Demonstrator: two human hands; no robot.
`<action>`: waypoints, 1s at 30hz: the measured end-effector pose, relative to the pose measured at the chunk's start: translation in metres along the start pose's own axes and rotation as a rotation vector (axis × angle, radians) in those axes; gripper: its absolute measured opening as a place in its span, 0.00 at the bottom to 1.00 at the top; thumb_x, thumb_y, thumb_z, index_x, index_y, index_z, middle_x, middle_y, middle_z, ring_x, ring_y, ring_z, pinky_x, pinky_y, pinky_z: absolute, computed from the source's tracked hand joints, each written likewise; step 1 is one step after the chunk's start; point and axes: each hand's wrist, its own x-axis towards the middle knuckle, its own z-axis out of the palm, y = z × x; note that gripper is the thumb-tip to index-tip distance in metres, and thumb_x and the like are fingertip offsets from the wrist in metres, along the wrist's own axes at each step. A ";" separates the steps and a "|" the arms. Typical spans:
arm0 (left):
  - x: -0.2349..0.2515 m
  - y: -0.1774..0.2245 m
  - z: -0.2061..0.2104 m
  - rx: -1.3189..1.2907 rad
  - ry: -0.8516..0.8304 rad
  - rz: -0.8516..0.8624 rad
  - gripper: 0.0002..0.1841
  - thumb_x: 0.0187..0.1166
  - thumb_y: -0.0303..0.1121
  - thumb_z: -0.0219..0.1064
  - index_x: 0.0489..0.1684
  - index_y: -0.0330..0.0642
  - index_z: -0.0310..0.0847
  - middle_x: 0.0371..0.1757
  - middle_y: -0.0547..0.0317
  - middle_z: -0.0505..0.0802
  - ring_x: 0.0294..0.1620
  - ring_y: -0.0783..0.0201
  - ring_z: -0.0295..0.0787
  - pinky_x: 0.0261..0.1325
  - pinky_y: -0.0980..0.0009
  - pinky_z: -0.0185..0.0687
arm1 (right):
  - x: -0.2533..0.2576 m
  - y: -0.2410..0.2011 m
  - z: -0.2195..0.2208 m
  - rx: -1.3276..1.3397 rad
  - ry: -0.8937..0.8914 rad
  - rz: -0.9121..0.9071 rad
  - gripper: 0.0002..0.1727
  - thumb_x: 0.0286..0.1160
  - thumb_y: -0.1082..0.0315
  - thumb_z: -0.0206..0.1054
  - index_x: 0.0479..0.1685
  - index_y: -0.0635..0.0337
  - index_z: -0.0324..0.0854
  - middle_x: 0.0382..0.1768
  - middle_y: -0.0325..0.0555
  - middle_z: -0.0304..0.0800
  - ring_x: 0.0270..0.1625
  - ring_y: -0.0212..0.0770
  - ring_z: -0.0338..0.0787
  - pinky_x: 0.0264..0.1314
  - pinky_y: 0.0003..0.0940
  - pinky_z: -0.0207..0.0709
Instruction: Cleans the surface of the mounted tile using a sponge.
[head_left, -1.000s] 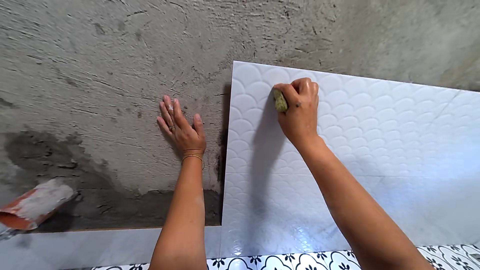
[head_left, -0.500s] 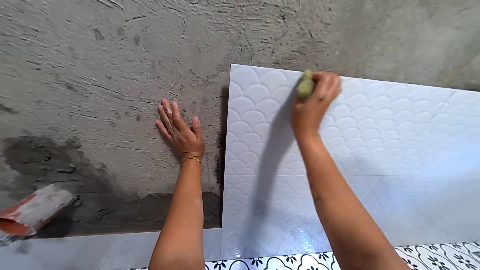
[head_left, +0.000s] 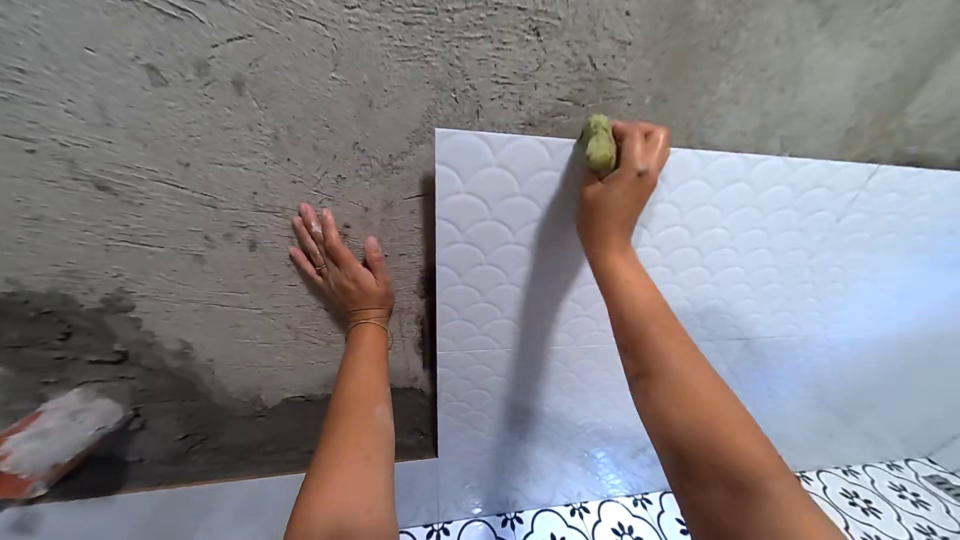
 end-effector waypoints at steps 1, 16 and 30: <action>0.000 -0.001 0.000 0.007 -0.006 -0.003 0.38 0.90 0.58 0.41 0.93 0.40 0.51 0.96 0.47 0.55 0.97 0.51 0.40 0.95 0.44 0.27 | -0.003 -0.003 0.004 0.014 0.016 -0.009 0.19 0.66 0.74 0.68 0.58 0.68 0.87 0.60 0.68 0.84 0.68 0.65 0.80 0.75 0.53 0.69; 0.001 0.001 -0.001 -0.010 -0.004 -0.001 0.37 0.90 0.56 0.43 0.92 0.39 0.53 0.95 0.44 0.56 0.97 0.49 0.41 0.94 0.43 0.28 | -0.015 -0.003 -0.017 -0.053 -0.279 -0.133 0.26 0.68 0.75 0.68 0.70 0.59 0.85 0.53 0.66 0.85 0.61 0.65 0.83 0.66 0.54 0.75; 0.004 0.001 0.005 -0.006 0.079 0.024 0.37 0.89 0.57 0.43 0.90 0.38 0.57 0.92 0.41 0.63 0.95 0.46 0.48 0.93 0.41 0.32 | -0.015 0.001 -0.017 -0.078 -0.294 -0.205 0.21 0.74 0.74 0.64 0.66 0.55 0.88 0.51 0.63 0.85 0.59 0.63 0.83 0.62 0.51 0.77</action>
